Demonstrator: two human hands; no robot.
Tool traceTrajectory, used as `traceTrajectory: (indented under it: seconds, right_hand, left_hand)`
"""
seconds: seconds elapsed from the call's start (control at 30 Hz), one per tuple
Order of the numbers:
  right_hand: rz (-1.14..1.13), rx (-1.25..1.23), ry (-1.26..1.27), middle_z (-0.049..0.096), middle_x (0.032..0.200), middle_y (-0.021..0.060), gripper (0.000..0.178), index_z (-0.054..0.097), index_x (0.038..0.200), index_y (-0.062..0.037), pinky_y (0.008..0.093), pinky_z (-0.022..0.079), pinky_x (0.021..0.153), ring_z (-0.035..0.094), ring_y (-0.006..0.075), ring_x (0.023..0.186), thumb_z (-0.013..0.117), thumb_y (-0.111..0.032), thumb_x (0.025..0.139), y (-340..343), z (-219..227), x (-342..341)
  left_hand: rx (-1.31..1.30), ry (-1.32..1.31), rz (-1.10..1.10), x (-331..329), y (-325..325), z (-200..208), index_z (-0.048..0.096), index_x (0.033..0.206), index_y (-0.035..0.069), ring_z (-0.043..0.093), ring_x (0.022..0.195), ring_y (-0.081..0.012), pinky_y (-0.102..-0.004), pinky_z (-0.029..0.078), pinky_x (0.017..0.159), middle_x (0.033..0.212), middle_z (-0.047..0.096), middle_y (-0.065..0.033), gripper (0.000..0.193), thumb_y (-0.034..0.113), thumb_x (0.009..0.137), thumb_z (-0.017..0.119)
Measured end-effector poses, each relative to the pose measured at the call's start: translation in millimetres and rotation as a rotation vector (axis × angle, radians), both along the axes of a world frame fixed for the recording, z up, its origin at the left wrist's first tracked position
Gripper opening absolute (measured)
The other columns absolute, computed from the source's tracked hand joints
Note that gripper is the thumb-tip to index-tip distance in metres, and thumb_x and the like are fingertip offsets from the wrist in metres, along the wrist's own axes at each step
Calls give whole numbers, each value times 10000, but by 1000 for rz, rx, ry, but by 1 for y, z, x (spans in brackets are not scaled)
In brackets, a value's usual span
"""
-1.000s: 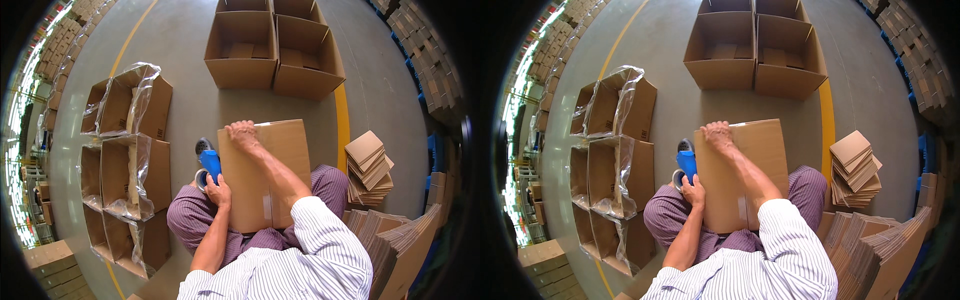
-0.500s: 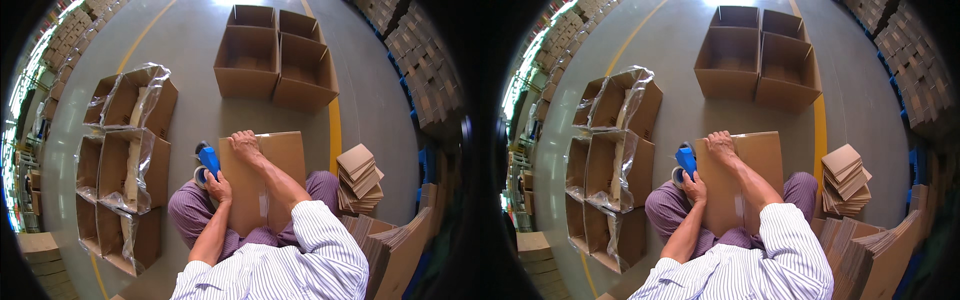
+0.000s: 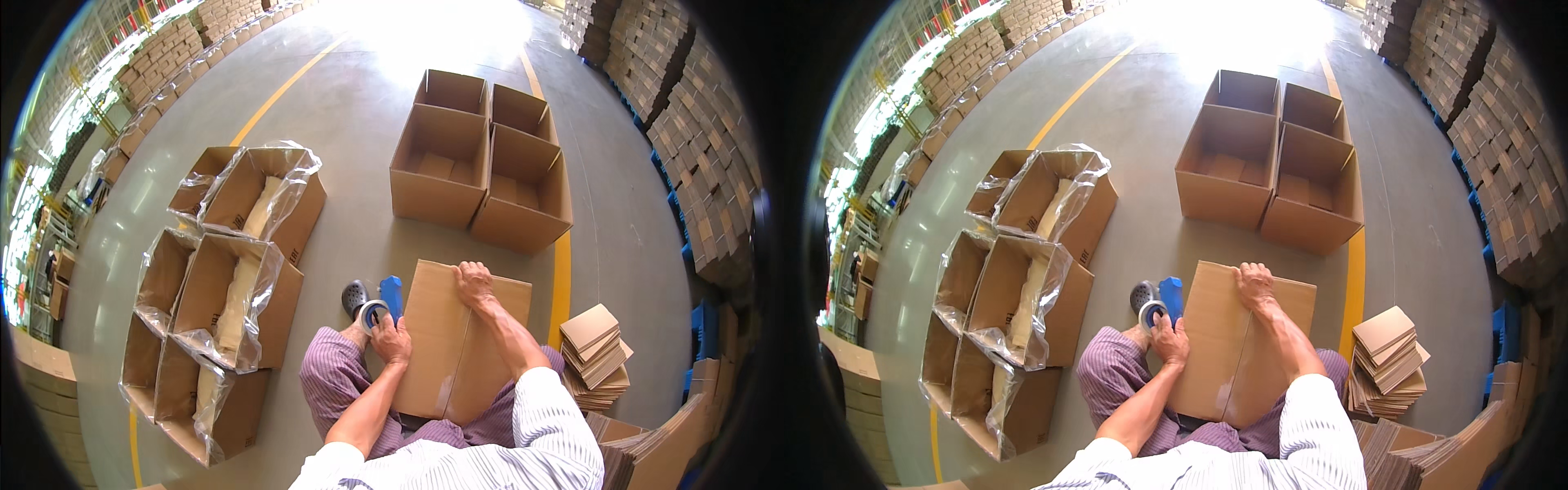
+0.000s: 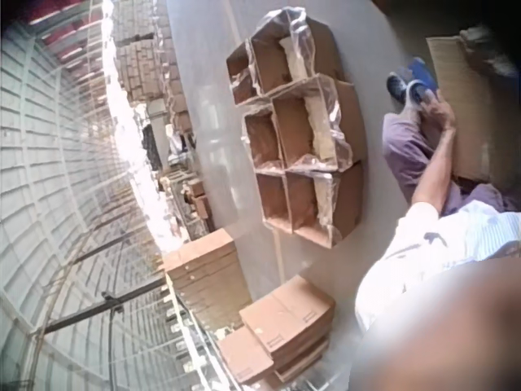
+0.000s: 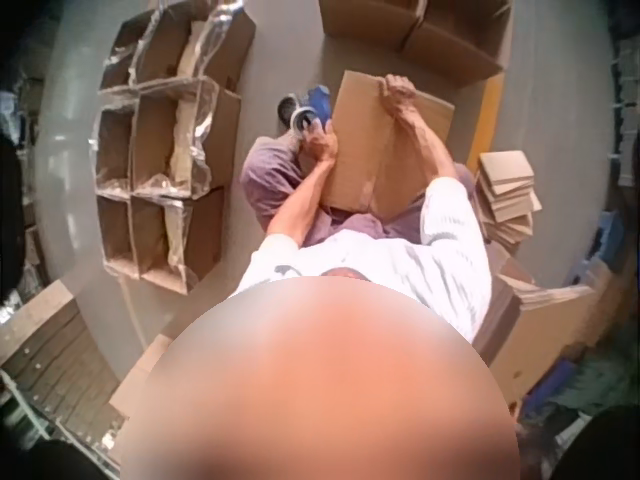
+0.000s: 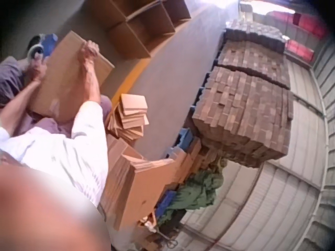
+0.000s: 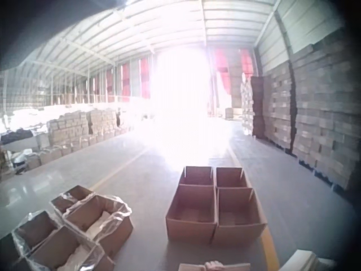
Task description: The person sits on the warehouse floor and assembles flat cardboard sheets into boxes. They fold the sides, secure the seams with a tape dispenser, and place the finished boxes aside.
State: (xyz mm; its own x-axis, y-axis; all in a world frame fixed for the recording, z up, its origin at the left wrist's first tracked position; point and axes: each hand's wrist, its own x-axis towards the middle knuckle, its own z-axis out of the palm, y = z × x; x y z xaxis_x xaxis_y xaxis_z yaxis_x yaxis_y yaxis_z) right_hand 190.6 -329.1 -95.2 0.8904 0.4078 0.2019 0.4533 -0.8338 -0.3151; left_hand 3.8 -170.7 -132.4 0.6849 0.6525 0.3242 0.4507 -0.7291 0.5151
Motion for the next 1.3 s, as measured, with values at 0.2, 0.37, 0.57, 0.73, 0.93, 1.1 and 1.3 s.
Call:
traceTrajectory:
  seconds: [0.2,0.37,0.57,0.73,0.93,1.1,1.3]
  right_hand:
    - [-59,-51,67,657,839,157,434,637,846,-59,465,488,786,619,348,853,426,-406,999,-13,-3,30]
    - [59,26,-11,677,828,186,457,677,845,-54,480,509,736,645,369,794,422,-399,1001,-14,-28,57]
    - [-81,42,233,648,788,208,506,663,778,-55,496,484,725,612,414,784,418,-439,1000,-33,-30,87]
    - [-117,84,209,646,711,179,514,628,741,-47,453,504,703,643,378,771,441,-446,1004,-24,-25,104]
    - [-194,149,-440,602,675,85,293,565,720,-109,410,471,581,638,272,717,585,-291,949,-35,-17,79]
    - [-225,204,-468,634,1021,67,160,623,1004,-105,431,426,912,579,263,1026,646,-210,884,-73,-14,-40]
    - [-980,175,34,481,1359,236,634,474,1340,-17,482,347,1058,444,395,1265,599,-466,909,-138,-53,-222]
  left_hand:
    - [65,33,-34,14,-7,5,610,1091,70,594,873,-345,-483,465,718,900,665,-110,353,320,853,685]
    - [46,43,-7,16,-8,9,599,1097,52,581,907,-357,-487,459,754,938,654,-132,330,291,877,660]
    - [-145,198,-94,28,-16,12,557,1214,-5,557,1044,-436,-494,448,916,1328,537,-267,421,301,929,605]
    - [-71,81,-91,24,-6,-7,551,1261,10,553,1056,-444,-498,448,918,1307,555,-259,447,303,930,612]
    - [-187,147,-85,34,-10,5,553,1251,9,556,1039,-445,-497,450,902,1226,599,-253,445,306,925,614]
    - [-97,49,-60,31,-2,-11,590,1146,48,580,919,-409,-522,468,773,997,669,-164,365,316,902,637]
    - [-463,185,26,33,10,-14,539,1281,119,578,1006,-457,-528,467,854,1086,600,-275,498,443,910,606]
